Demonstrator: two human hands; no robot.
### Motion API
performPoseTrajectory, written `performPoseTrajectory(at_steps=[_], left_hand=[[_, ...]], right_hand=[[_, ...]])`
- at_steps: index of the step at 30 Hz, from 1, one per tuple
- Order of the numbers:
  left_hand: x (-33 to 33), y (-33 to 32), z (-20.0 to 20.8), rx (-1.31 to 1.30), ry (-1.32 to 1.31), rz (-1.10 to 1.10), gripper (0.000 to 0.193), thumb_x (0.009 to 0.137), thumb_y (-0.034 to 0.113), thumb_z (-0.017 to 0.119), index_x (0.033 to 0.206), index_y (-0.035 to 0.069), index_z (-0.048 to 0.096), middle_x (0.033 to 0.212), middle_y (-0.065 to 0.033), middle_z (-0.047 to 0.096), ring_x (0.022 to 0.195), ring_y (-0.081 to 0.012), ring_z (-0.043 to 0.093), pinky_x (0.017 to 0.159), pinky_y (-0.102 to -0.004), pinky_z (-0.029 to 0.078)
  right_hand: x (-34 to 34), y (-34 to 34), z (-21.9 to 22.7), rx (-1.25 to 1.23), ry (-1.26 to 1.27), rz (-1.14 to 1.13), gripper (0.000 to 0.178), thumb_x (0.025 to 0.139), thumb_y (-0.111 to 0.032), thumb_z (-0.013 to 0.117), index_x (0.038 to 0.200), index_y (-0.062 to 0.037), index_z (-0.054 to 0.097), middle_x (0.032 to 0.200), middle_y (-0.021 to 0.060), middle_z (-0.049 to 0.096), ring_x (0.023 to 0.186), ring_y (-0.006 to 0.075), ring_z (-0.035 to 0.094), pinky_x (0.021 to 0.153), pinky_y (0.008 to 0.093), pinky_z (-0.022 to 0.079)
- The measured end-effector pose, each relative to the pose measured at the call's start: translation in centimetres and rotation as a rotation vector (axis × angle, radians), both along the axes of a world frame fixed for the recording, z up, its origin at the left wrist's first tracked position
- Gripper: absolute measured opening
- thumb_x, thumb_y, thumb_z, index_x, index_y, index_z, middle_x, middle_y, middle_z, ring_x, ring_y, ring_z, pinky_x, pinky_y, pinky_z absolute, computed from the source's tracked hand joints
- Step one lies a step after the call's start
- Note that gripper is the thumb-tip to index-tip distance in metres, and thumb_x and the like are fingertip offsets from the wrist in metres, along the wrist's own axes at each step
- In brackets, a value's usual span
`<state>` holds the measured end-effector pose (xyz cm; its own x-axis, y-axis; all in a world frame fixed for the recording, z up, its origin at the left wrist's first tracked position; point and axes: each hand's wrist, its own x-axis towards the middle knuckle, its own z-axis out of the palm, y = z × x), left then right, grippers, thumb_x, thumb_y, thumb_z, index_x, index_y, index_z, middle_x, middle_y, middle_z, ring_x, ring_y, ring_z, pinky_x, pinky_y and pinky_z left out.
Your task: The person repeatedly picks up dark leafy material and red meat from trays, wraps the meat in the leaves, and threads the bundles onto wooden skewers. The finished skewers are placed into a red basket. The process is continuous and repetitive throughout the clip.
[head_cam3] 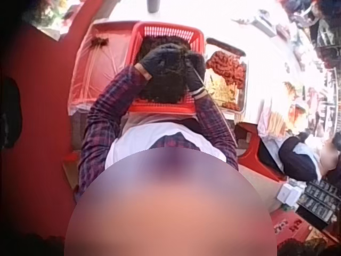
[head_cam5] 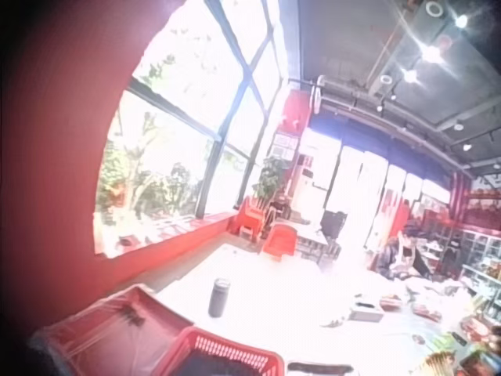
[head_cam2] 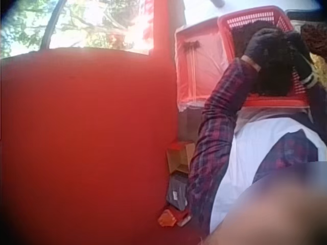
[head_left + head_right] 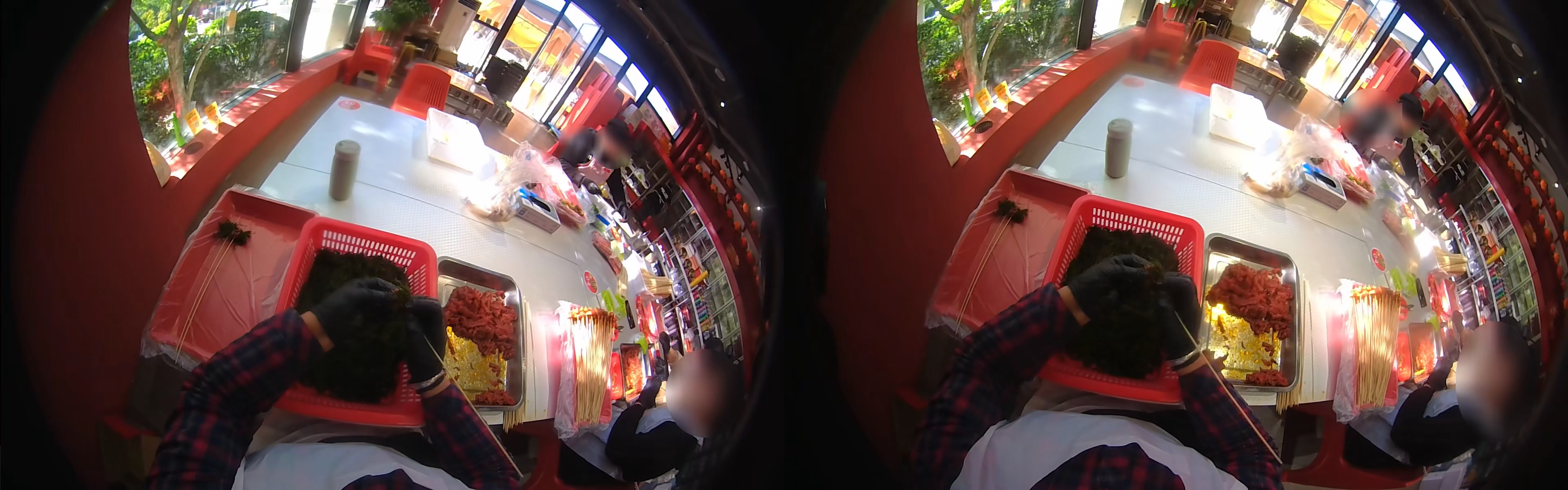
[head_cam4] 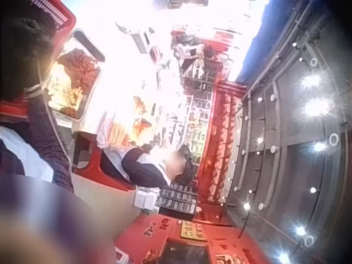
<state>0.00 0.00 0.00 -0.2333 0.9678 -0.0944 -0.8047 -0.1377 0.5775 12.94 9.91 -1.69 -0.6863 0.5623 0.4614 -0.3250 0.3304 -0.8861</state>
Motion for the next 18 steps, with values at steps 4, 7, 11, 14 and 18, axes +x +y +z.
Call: performPoseTrajectory(at_steps=[4,7,11,14,18], left_hand=[[0.6,0.8,-0.4,0.052,-0.063,-0.086,0.015,0.08,0.007,0.055,0.094,0.002,0.057,0.088,-0.0097,0.061,0.081,-0.0168,0.059,0.071,-0.0278,0.05],[-0.5,1.4,-1.5,0.059,0.009,-0.101,0.015,0.08,0.008,0.055,0.094,0.002,0.057,0.087,-0.0088,0.061,0.078,-0.0165,0.059,0.069,-0.0278,0.049],[-4.0,0.9,-0.8,0.061,0.283,0.082,0.017,0.08,0.01,0.055,0.095,0.001,0.056,0.084,-0.0061,0.059,0.076,-0.0153,0.057,0.07,-0.027,0.047],[-11.7,-1.5,-1.1,0.102,0.16,0.143,0.012,0.084,0.012,0.05,0.083,0.002,0.057,0.08,-0.0064,0.057,0.073,-0.0143,0.056,0.069,-0.0247,0.047],[-22.1,-7.4,-0.4,-0.052,0.288,0.306,0.01,0.083,0.014,0.051,0.078,0.006,0.053,0.072,-0.0005,0.052,0.063,-0.0104,0.05,0.061,-0.0208,0.043]], right_hand=[[-0.1,-0.3,0.8,0.198,-0.01,-0.136,0.015,0.073,-0.003,0.056,0.087,-0.0043,0.05,0.084,0.0064,0.048,0.083,0.0173,0.048,0.076,0.0276,0.039],[-0.5,-0.3,0.3,0.232,-0.066,-0.198,0.022,0.073,-0.006,0.06,0.093,-0.0041,0.051,0.088,0.0065,0.051,0.082,0.0175,0.05,0.075,0.0277,0.041],[-0.5,-0.1,0.1,0.002,-0.02,-0.069,0.046,0.075,-0.002,0.06,0.118,-0.0037,0.041,0.099,0.0046,0.051,0.09,0.0132,0.05,0.081,0.0262,0.041],[-0.5,-0.1,0.1,-0.028,-0.04,-0.029,0.048,0.075,0.002,0.057,0.12,-0.0042,0.04,0.1,0.0044,0.051,0.092,0.0129,0.05,0.079,0.0254,0.041],[-0.6,-0.1,0.3,-0.038,-0.083,-0.031,0.048,0.074,0.006,0.053,0.119,-0.0048,0.041,0.101,0.004,0.051,0.092,0.0128,0.05,0.08,0.0253,0.042]])
